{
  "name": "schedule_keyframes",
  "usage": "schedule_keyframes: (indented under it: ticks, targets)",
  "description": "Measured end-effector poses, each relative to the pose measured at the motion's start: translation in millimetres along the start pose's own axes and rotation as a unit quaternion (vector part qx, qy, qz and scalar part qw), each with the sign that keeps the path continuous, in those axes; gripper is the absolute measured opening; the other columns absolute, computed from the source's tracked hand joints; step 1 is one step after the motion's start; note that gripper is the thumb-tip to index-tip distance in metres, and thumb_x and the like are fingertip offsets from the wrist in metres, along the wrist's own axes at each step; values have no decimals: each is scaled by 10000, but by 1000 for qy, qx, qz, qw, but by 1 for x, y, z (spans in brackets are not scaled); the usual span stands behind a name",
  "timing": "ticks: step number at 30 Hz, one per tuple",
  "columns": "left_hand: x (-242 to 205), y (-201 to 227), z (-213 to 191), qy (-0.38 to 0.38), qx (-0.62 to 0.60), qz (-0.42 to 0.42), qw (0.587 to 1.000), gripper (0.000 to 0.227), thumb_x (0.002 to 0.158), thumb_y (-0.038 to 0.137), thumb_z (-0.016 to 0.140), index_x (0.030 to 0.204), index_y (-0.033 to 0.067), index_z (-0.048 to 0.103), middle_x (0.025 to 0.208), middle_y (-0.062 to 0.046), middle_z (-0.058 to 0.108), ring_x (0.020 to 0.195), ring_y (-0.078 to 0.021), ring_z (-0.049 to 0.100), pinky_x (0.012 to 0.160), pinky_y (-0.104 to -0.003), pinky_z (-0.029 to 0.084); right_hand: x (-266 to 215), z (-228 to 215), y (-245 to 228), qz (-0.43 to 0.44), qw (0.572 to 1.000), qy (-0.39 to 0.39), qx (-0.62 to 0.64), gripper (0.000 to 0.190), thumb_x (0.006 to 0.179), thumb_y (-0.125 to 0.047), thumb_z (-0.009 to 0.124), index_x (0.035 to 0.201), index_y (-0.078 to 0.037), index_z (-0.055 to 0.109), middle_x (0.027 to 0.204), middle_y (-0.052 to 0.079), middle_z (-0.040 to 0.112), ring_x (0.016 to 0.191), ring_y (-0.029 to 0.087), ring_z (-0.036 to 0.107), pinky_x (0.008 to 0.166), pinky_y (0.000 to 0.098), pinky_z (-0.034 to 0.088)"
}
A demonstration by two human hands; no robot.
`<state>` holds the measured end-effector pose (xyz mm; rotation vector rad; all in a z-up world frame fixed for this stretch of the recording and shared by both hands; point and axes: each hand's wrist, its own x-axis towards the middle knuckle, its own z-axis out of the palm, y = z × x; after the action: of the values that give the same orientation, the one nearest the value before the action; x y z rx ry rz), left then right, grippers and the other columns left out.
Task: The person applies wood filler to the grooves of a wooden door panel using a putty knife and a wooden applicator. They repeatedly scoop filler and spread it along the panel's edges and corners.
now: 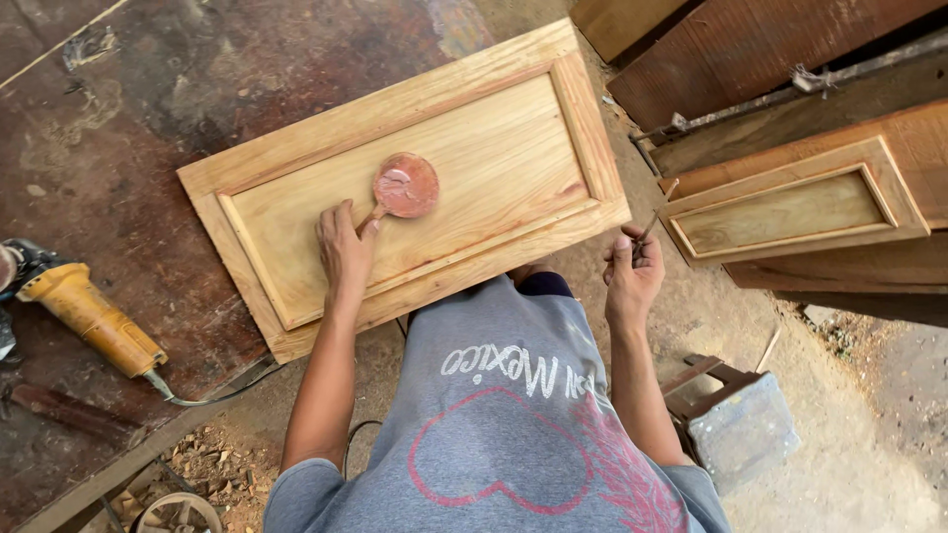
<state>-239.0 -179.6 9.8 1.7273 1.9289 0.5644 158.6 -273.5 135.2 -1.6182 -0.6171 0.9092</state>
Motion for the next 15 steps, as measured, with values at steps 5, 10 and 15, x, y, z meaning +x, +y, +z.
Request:
schedule_keyframes:
  ticks: [5,10,15]
  targets:
    - [3,18,4,-49,35,3,998,527,877,201,817,1301,-7,584,1206,-233,569,1156,-441,523,900,-543,448,13,-30,2,6,1000,-3,-24,244,1070,-176,635,1264,-32,603,832,8,630,627,27,501,525,166,390]
    - [-1,17,28,-48,89,0,995,325,931,198,756,1150,9,606,1157,-226,613,1101,-430,576,920,-538,467,36,-99,1,-49,995,-25,-81,312,1061,-159,673,1329,-18,600,885,-8,610,707,28,520,596,173,404]
    - [-10,59,51,-44,-172,-76,981,200,1127,190,625,1213,22,557,1141,-186,652,1013,-332,657,916,-458,544,75,-225,-9,-24,997,-25,-64,326,1034,-141,677,1321,-13,589,908,-25,604,671,31,505,569,183,400]
